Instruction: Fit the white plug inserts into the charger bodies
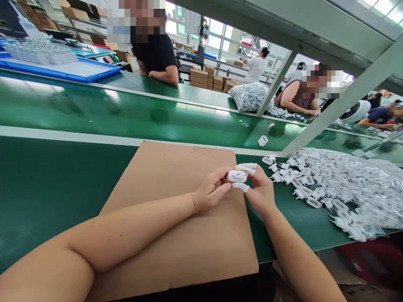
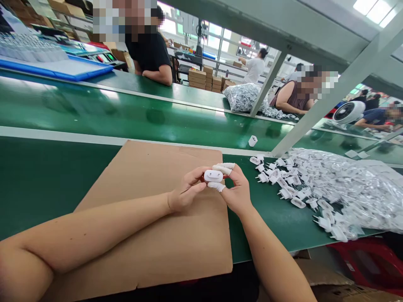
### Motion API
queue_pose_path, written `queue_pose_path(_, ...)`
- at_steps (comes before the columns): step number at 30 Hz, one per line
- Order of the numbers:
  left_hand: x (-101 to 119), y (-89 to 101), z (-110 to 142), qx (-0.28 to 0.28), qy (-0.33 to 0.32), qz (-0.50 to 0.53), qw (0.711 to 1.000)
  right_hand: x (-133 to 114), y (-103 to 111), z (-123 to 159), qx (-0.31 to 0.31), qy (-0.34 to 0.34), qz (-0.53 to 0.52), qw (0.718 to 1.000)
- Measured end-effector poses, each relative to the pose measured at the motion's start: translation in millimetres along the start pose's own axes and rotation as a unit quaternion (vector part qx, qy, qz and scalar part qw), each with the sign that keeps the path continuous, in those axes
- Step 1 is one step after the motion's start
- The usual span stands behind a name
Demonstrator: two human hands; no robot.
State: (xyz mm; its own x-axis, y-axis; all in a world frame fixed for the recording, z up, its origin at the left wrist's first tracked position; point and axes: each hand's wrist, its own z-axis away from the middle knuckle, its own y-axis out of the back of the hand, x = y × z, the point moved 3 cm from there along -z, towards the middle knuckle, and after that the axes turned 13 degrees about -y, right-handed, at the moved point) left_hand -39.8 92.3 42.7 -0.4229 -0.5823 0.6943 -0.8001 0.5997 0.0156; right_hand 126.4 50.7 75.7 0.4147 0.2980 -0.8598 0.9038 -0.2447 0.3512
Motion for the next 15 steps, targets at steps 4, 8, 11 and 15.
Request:
queue_pose_path(4, 7.7, -4.3, 0.2, 0.021, 0.017, 0.018, 0.999, -10.3, 0.0, 4.3, 0.008, 0.035, 0.038, 0.999)
queue_pose_path(8, 9.3, -11.2, 4.1, 0.07, 0.114, 0.031, 0.991, -16.9, -0.9, 7.3, 0.015, 0.051, 0.083, 0.995)
queue_pose_path(11, 11.5, -14.8, 6.2, 0.094, 0.16, 0.036, 0.982, -18.4, -2.2, 9.4, 0.018, 0.064, 0.086, 0.994)
queue_pose_path(15, 12.5, -15.2, 6.5, 0.103, 0.171, 0.051, 0.979, -18.2, -2.7, 11.5, 0.033, 0.092, 0.071, 0.993)
